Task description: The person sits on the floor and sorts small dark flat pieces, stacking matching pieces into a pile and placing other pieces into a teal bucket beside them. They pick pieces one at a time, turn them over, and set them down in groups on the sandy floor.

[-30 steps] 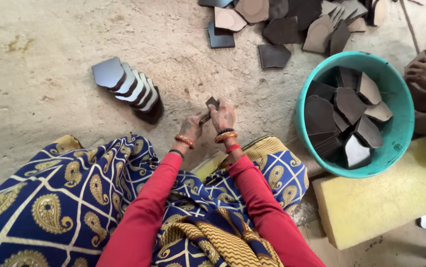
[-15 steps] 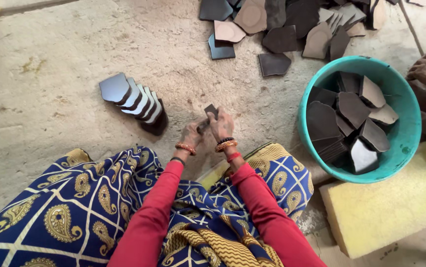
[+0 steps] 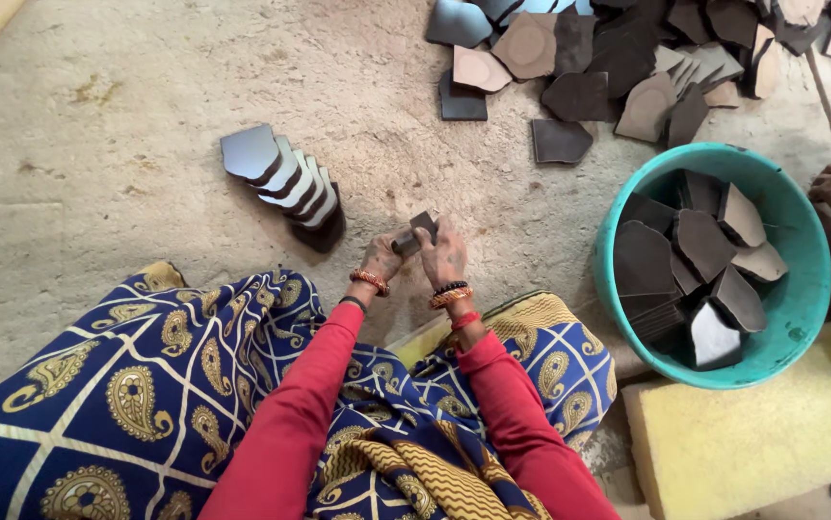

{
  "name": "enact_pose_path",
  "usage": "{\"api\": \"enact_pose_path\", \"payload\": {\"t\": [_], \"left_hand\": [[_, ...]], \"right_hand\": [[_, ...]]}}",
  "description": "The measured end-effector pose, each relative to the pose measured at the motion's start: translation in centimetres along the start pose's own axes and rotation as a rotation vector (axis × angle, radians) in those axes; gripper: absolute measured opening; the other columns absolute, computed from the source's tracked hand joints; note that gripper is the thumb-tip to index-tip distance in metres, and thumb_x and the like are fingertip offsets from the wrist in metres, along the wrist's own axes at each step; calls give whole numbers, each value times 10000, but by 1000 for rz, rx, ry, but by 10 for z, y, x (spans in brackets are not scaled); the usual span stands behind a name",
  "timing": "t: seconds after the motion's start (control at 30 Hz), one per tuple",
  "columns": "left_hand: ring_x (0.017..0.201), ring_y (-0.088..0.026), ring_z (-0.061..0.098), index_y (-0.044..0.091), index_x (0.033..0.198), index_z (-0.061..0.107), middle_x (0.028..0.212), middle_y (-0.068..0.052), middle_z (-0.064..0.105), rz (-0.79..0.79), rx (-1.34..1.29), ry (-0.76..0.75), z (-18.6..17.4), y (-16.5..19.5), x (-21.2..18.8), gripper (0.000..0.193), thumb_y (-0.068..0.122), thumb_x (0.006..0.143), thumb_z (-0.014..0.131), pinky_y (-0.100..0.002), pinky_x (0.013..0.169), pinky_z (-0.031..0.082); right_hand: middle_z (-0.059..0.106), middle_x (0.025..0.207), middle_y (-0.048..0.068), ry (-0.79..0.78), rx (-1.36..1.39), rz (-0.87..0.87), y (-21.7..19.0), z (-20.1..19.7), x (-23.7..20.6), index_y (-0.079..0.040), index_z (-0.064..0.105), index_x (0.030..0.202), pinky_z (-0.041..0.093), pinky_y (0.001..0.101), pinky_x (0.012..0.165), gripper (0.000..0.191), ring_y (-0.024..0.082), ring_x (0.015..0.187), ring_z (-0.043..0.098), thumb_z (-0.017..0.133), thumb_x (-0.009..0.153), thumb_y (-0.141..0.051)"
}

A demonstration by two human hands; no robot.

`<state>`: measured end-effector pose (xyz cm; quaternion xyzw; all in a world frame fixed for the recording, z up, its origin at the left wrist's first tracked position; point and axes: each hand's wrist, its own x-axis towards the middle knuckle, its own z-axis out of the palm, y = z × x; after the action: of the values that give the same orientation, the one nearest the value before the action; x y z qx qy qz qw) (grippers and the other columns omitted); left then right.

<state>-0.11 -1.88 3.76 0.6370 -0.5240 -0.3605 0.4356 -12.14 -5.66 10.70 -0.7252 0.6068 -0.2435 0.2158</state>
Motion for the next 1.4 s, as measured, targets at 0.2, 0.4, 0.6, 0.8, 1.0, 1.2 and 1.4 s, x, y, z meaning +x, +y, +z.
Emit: {"api": "enact_pose_path", "payload": {"t": [0.2, 0.4, 0.6, 0.8, 1.0, 1.2, 1.4], "left_hand": [[963, -285, 766, 119, 1189, 746, 1048, -183, 766, -181, 76, -63, -4, 1, 3, 333, 110, 856, 760, -375, 813, 587], [1010, -250, 771, 160, 1246, 738, 1105, -150, 768, -103, -62, -7, -4, 4, -2, 463, -8, 828, 631, -351, 823, 580], [985, -234, 761, 137, 1234, 728, 1085, -163, 767, -46, -86, -7, -5, 7, -1, 464, -28, 806, 662, -339, 831, 568], [954, -228, 770, 143, 1262, 709, 1078, -155, 775, -113, -96, -1, -1, 1, 0, 511, -31, 790, 627, -346, 817, 586], [1001, -295, 749, 123, 1258, 728, 1101, -181, 760, -129, 49, -29, -1, 3, 0, 448, 30, 820, 696, -369, 846, 574], [1043, -297, 741, 117, 1230, 720, 1127, -170, 749, -1, -65, 24, -1, 4, -2, 377, 67, 859, 680, -363, 851, 564], [986, -320, 749, 122, 1207, 739, 1077, -183, 753, -39, 59, 9, -2, 7, -2, 388, 60, 833, 652, -378, 825, 579]], "right_hand": [[712, 847, 218, 13, -22, 73, -5, 4, 0, -54, 656, 1027, 511, 527, 741, 404, 442, 838, 670, 733, 889, -425], [702, 913, 243, -1, -5, 37, -4, 4, -1, -29, 636, 1065, 506, 524, 760, 423, 445, 881, 656, 723, 916, -415], [716, 930, 231, 40, 13, 107, -3, 4, 1, -47, 664, 1024, 506, 526, 801, 389, 438, 910, 663, 714, 913, -417], [709, 894, 243, -53, 39, 123, 0, 6, 1, -20, 652, 1034, 510, 514, 777, 431, 431, 882, 662, 722, 895, -422], [722, 927, 223, 10, -16, 145, -1, 5, 4, -37, 670, 1004, 508, 516, 785, 395, 432, 902, 667, 705, 916, -421], [708, 911, 245, -43, 2, 92, -3, 5, 2, -6, 647, 1005, 496, 524, 775, 425, 440, 894, 655, 704, 905, -416], [722, 975, 244, -32, 37, 158, -1, 5, 3, -16, 669, 984, 510, 516, 837, 404, 441, 939, 667, 675, 955, -418]]}}
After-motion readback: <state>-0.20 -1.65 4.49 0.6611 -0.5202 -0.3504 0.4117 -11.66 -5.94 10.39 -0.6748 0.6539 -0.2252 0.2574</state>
